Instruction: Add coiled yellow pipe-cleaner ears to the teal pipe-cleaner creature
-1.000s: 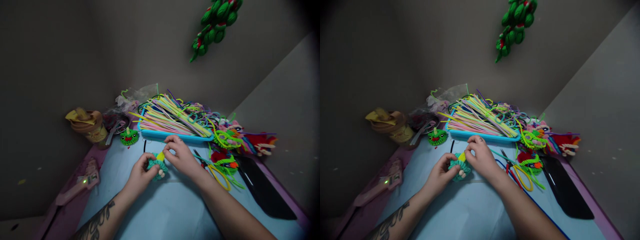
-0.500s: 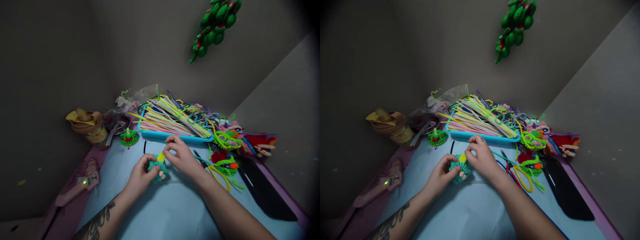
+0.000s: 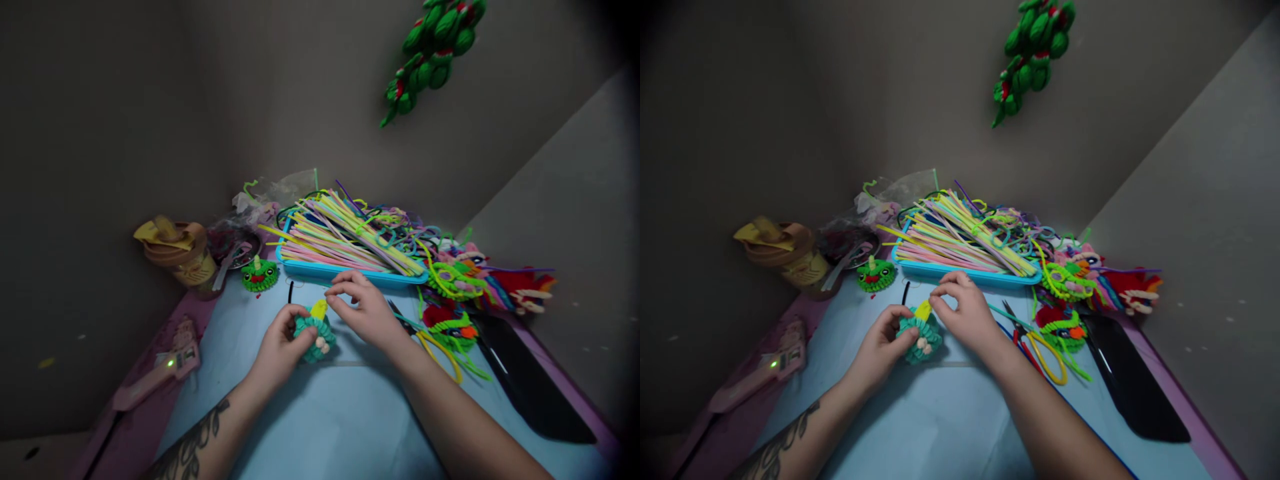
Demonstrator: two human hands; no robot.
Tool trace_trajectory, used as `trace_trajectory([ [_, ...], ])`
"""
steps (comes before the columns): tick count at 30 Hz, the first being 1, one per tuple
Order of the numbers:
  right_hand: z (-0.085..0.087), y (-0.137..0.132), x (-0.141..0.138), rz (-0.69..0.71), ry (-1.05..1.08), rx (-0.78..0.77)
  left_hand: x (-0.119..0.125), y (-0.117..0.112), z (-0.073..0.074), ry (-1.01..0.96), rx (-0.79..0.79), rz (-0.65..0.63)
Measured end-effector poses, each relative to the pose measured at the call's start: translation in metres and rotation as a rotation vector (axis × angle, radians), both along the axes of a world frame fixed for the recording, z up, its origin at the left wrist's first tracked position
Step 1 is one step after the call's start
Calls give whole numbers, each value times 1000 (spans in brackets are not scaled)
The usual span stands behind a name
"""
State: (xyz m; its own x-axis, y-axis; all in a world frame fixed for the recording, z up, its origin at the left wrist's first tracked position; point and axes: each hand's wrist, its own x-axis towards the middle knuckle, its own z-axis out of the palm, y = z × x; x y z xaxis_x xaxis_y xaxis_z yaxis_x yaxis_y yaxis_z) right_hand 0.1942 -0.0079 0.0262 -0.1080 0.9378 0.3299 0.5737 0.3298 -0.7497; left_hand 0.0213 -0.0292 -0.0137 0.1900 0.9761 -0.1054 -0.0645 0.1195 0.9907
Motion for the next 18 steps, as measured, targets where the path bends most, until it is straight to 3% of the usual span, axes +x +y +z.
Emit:
trace_trajectory([
  [6,-2,1,0,-39,54,-5,-3,8,0,-288,-182,145],
  [10,-4,-1,-5,-11,63,-63,-7,11,3,-388,-218,186],
  [18,-24,-1,-10,156,313,-396,-10,13,4,-479,-202,168],
])
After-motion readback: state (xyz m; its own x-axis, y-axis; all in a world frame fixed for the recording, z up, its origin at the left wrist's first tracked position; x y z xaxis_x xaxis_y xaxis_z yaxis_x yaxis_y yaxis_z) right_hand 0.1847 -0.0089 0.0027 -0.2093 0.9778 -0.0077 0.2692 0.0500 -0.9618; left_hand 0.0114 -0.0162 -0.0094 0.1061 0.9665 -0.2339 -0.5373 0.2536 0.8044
